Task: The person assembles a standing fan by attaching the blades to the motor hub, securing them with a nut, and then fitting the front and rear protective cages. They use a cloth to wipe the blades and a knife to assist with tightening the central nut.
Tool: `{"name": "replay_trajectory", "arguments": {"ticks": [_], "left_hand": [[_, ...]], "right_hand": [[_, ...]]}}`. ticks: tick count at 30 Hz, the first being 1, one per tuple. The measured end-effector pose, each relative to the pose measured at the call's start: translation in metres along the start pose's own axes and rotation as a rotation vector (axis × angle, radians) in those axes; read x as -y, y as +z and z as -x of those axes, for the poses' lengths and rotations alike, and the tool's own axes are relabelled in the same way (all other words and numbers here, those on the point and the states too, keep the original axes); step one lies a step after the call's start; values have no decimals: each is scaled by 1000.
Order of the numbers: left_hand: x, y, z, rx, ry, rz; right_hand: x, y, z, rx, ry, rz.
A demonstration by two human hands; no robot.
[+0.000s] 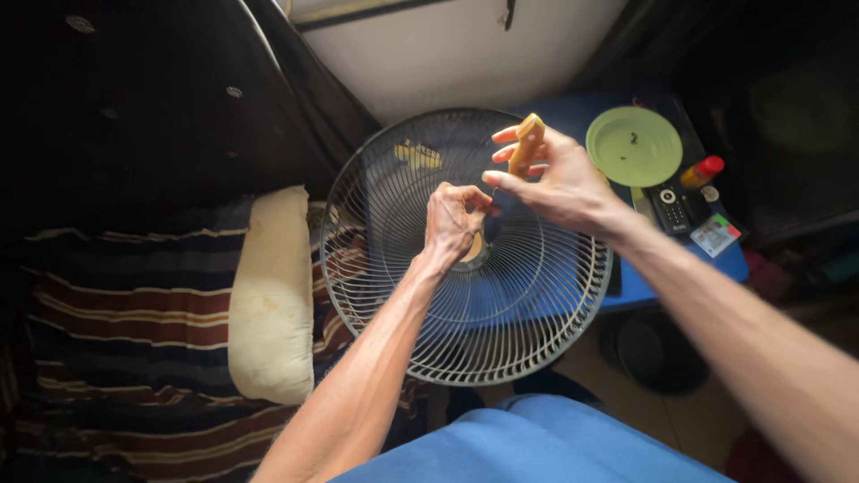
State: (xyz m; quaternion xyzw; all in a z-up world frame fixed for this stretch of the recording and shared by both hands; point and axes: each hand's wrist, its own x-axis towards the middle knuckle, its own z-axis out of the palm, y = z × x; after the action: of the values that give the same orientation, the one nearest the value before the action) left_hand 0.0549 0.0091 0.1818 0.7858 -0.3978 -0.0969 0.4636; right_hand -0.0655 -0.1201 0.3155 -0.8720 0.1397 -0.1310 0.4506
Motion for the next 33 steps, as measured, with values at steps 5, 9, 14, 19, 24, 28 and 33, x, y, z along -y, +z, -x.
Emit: {"name": "replay_trajectory", "arguments": {"ticks": [5, 9, 14, 19, 24, 28, 33], "left_hand": [[1, -4, 6, 44, 84, -34], [-1, -4, -4, 88, 45, 82], [-37, -31, -3, 130, 122, 59], [-91, -58, -6, 171, 99, 104], [-100, -57, -12, 84, 258, 217], [-92, -56, -15, 175, 71, 302], [-84, -61, -27, 352, 43, 374]], "right_hand": [[24, -41, 8, 142, 86, -108], [34, -46, 14, 165, -3, 55], [37, -41, 13, 81, -3, 140], [37, -46, 4, 65, -84, 173], [47, -47, -1, 50, -97, 329], [57, -53, -1, 137, 68, 413], [49, -54, 3, 187, 18, 143]]}}
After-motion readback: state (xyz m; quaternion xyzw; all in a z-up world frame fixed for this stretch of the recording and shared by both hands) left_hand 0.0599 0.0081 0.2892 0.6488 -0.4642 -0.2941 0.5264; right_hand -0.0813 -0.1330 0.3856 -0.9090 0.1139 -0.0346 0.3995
